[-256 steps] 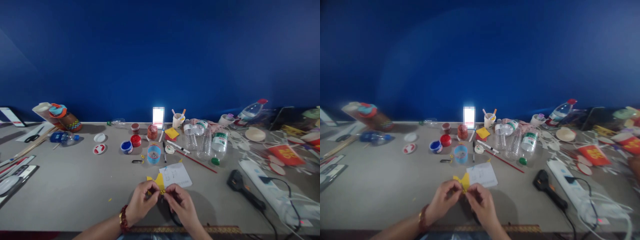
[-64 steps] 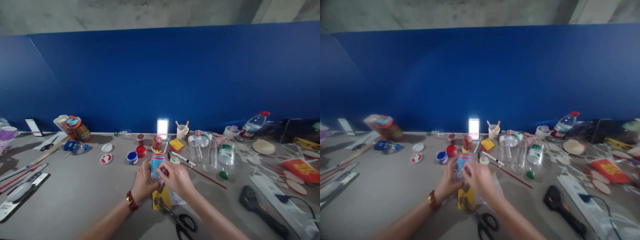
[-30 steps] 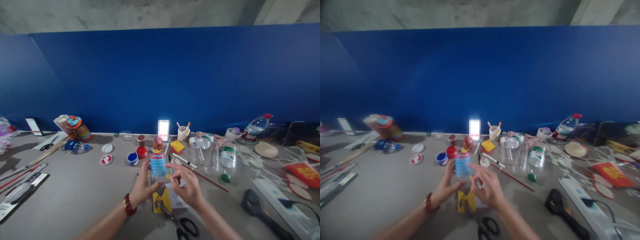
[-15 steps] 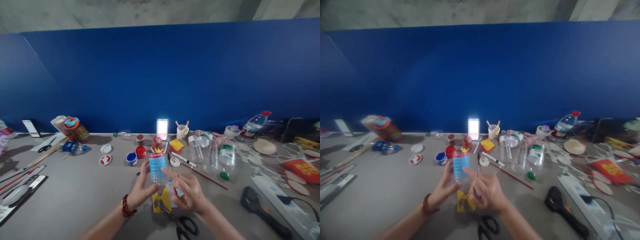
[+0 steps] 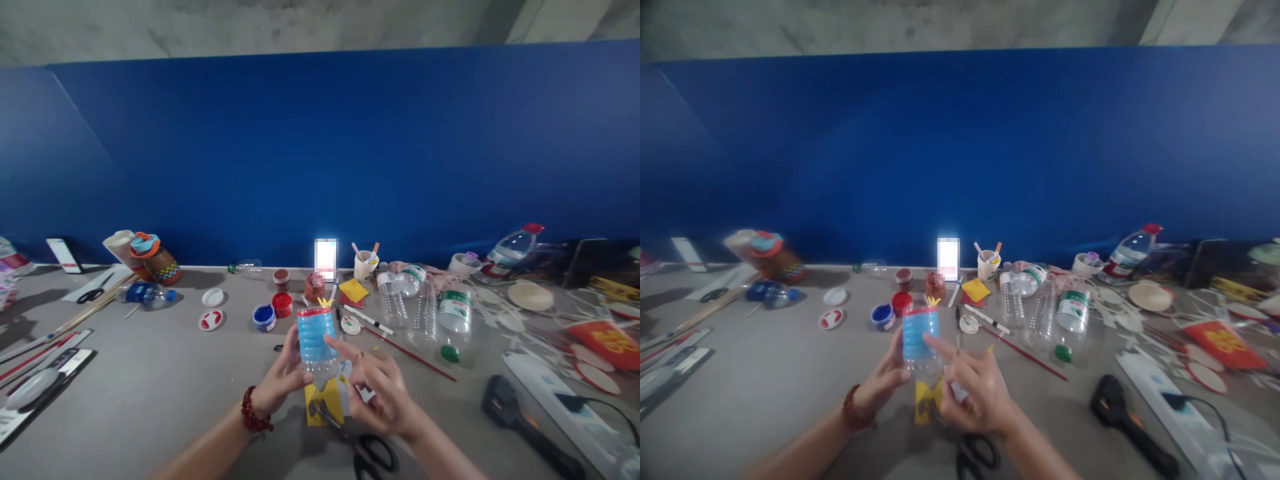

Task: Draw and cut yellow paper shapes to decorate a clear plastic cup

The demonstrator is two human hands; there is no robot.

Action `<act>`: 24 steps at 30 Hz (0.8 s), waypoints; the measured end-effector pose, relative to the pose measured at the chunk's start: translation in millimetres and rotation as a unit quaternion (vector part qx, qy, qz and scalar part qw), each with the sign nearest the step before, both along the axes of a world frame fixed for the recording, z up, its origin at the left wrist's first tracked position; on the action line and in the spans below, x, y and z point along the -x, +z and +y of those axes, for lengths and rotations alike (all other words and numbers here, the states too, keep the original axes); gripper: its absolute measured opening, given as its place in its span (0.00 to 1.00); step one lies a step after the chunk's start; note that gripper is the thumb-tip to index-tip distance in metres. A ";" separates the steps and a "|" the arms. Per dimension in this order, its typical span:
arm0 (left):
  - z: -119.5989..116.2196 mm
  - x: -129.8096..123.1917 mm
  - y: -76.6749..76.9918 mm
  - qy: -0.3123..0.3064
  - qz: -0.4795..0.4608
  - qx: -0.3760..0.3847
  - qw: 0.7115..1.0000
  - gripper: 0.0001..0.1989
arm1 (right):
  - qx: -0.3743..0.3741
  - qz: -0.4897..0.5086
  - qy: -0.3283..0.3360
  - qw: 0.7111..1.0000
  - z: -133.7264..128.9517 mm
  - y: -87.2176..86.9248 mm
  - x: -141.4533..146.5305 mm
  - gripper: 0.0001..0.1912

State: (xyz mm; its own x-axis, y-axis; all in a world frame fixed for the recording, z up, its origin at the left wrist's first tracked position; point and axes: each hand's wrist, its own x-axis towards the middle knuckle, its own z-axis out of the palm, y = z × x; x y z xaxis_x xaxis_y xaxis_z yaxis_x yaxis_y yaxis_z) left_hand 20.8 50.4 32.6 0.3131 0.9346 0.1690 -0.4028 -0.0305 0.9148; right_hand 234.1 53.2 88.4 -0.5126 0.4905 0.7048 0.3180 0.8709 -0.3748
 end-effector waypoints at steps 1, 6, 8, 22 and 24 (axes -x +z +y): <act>0.1 0.4 0.3 -0.003 0.000 -0.001 1.000 0.42 | 0.009 0.013 -0.001 1.000 -0.4 -0.8 -0.2 0.08; 0.0 1.6 2.0 -0.008 -0.010 -0.004 1.000 0.42 | 0.014 -0.013 -0.010 1.000 -0.5 -2.3 0.8 0.07; 0.2 2.1 1.2 -0.011 -0.016 -0.005 1.000 0.41 | 0.004 -0.017 -0.005 1.000 -0.4 -1.2 1.1 0.08; 14.7 6.5 -18.8 0.091 0.193 -0.174 0.961 0.43 | 0.013 0.022 -0.004 1.000 4.9 -22.7 -3.3 0.09; 19.5 7.5 -21.7 0.125 0.264 -0.182 0.939 0.45 | 0.027 0.045 -0.014 0.999 6.0 -28.4 -7.0 0.08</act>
State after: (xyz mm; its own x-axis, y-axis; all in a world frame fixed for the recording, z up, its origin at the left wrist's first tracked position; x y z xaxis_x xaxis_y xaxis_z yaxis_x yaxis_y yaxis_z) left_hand 13.3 69.9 10.9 0.2211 0.9002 0.3751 0.1649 -0.4136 0.8954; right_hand 241.0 59.2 60.0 -0.4342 0.5417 0.7198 0.3049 0.8402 -0.4485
